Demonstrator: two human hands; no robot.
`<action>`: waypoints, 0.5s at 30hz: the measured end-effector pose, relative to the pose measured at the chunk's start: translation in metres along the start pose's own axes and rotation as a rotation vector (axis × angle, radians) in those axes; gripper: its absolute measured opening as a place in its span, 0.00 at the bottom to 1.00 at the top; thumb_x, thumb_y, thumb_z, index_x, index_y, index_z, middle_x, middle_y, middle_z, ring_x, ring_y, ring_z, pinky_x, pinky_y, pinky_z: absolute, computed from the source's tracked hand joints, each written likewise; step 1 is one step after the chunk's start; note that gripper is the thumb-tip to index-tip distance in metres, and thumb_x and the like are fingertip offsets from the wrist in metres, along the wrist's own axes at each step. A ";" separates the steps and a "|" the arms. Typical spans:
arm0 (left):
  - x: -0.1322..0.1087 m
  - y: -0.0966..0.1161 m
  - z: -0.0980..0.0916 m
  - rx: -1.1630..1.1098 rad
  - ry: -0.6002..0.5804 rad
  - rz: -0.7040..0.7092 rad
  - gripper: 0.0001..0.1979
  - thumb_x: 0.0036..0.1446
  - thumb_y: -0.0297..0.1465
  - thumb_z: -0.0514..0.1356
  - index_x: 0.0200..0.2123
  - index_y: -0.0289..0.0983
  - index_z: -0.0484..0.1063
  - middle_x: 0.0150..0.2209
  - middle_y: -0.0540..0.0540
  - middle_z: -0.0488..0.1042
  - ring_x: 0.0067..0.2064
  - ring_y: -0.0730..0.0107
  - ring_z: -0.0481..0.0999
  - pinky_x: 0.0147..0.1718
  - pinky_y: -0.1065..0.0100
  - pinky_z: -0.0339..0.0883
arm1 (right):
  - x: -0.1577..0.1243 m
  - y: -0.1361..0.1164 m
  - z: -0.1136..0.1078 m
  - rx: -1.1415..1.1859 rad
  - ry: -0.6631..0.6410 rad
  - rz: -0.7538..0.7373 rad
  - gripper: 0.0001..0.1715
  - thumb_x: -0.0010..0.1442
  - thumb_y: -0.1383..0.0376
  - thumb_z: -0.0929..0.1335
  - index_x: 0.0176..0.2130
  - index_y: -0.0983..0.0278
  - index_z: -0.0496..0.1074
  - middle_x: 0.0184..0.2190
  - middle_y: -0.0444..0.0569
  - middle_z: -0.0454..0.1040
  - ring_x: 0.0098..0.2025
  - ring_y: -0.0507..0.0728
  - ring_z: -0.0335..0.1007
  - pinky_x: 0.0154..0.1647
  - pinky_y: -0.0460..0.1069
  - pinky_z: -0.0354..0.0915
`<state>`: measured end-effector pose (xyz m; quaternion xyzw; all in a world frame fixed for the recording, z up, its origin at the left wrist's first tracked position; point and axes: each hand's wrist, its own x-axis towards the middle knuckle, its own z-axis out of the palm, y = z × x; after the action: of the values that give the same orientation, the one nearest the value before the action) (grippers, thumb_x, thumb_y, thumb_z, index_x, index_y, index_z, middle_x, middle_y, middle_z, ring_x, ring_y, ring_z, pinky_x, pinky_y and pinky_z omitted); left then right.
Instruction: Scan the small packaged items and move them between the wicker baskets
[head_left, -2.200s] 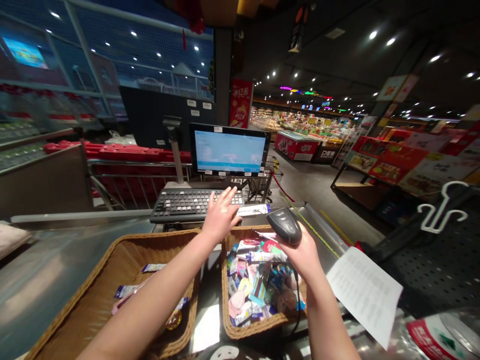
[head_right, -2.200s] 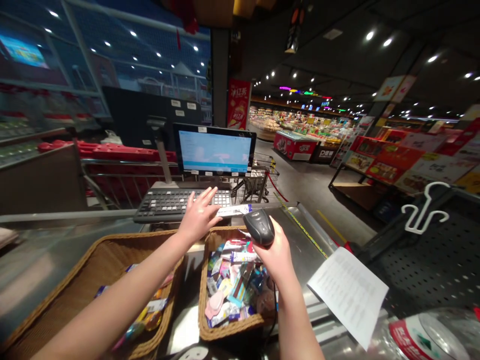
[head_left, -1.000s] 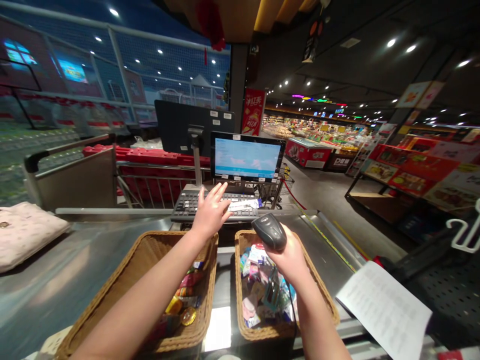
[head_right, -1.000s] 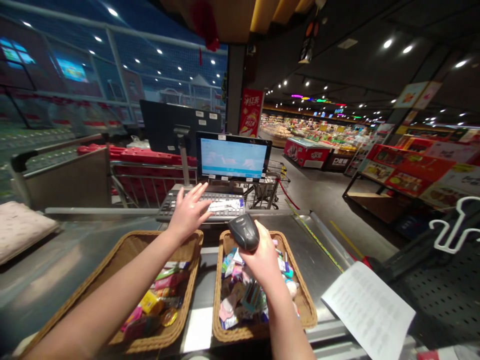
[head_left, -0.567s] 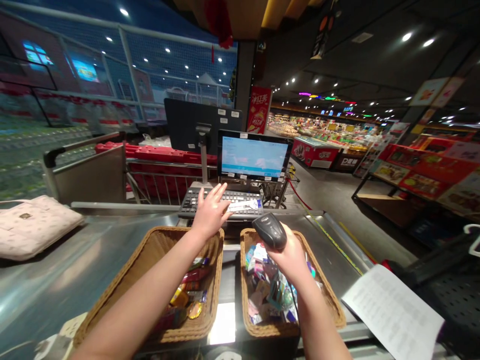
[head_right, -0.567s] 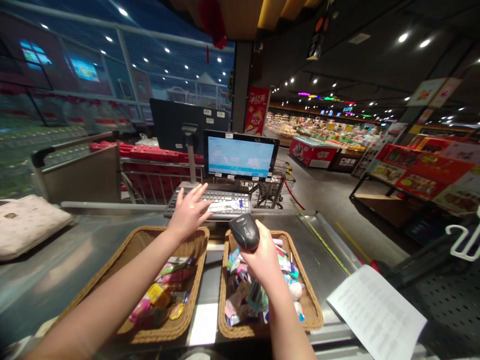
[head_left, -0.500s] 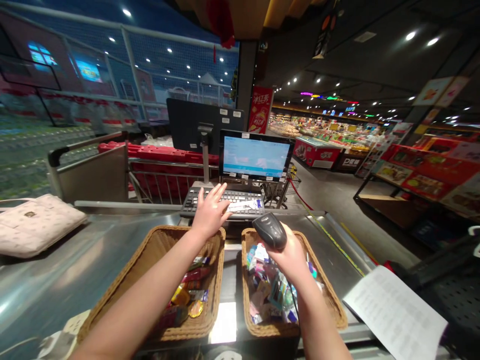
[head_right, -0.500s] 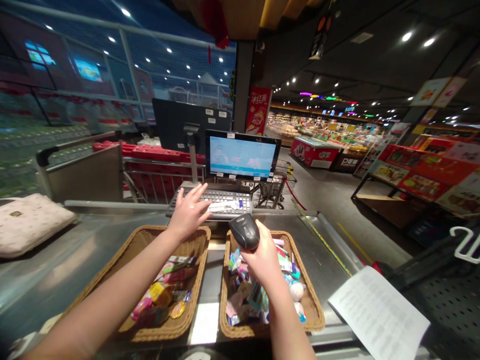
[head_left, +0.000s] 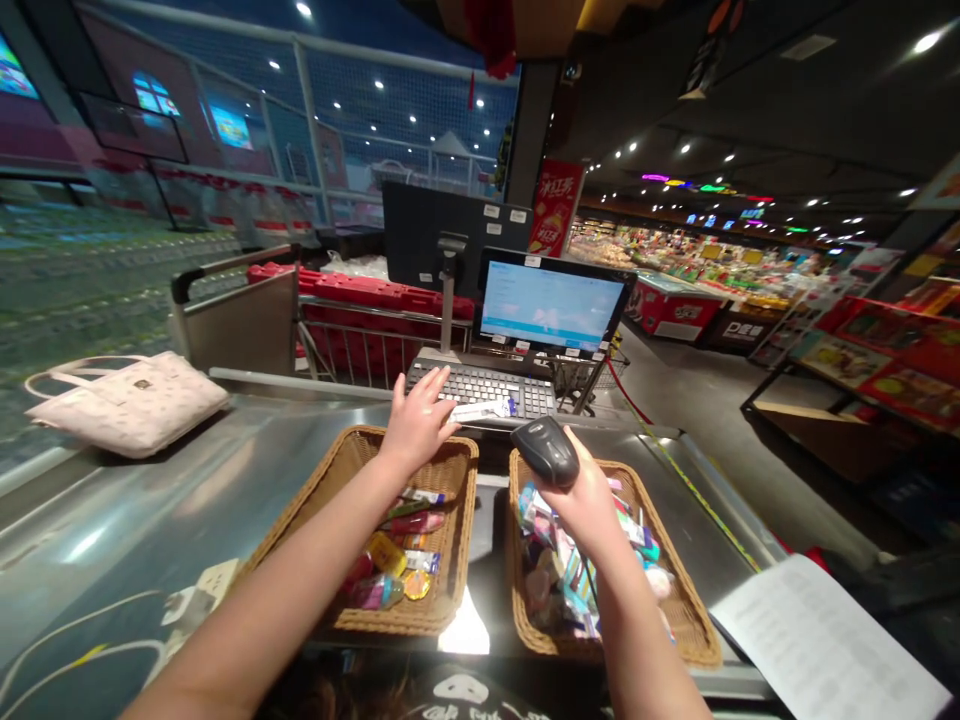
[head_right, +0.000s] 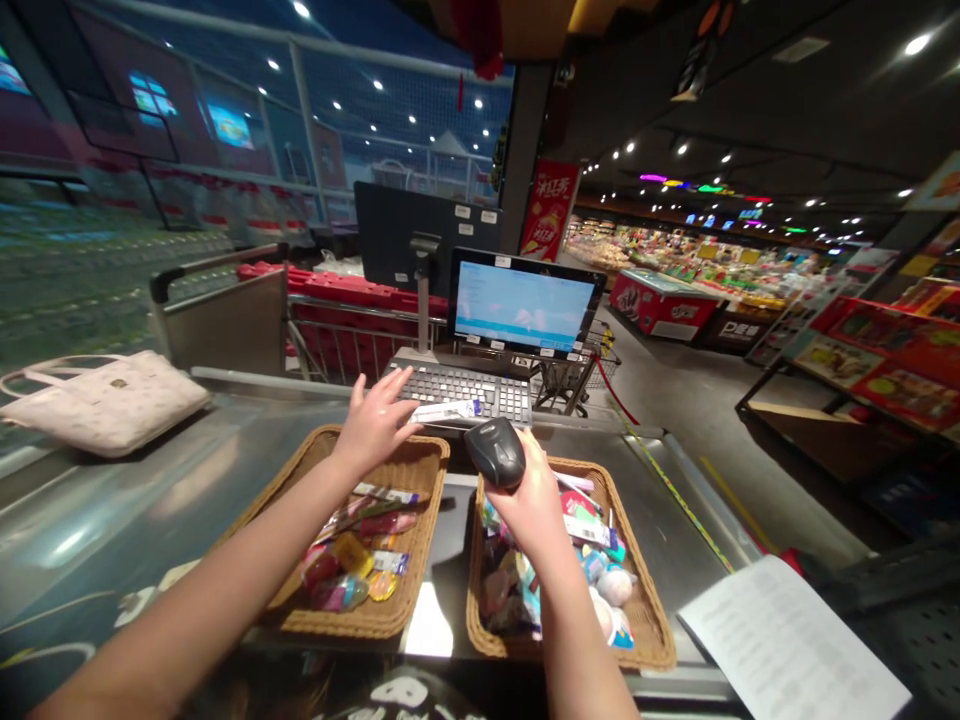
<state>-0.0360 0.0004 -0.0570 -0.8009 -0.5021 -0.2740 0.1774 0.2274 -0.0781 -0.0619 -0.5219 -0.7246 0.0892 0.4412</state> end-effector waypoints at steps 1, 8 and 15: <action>-0.005 -0.003 0.000 0.002 -0.004 -0.005 0.06 0.58 0.32 0.63 0.38 0.39 0.78 0.67 0.37 0.59 0.66 0.48 0.60 0.63 0.33 0.43 | 0.000 -0.001 0.002 -0.006 -0.009 -0.007 0.32 0.52 0.62 0.68 0.56 0.66 0.69 0.57 0.58 0.71 0.64 0.69 0.62 0.66 0.65 0.56; -0.038 -0.021 -0.002 -0.003 -0.053 -0.062 0.06 0.57 0.31 0.63 0.38 0.39 0.79 0.67 0.37 0.59 0.66 0.47 0.61 0.63 0.34 0.43 | -0.001 -0.013 0.018 0.006 -0.057 -0.045 0.34 0.51 0.62 0.68 0.57 0.66 0.67 0.57 0.58 0.71 0.64 0.69 0.61 0.65 0.65 0.58; -0.076 -0.040 0.007 -0.002 -0.177 -0.089 0.05 0.55 0.29 0.65 0.36 0.39 0.79 0.66 0.36 0.61 0.66 0.47 0.60 0.63 0.32 0.43 | -0.003 -0.029 0.027 0.022 -0.115 -0.012 0.29 0.51 0.63 0.68 0.53 0.65 0.69 0.54 0.58 0.73 0.60 0.70 0.67 0.61 0.65 0.63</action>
<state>-0.0969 -0.0319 -0.1084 -0.7991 -0.5505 -0.2101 0.1194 0.1886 -0.0848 -0.0628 -0.5064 -0.7510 0.1244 0.4051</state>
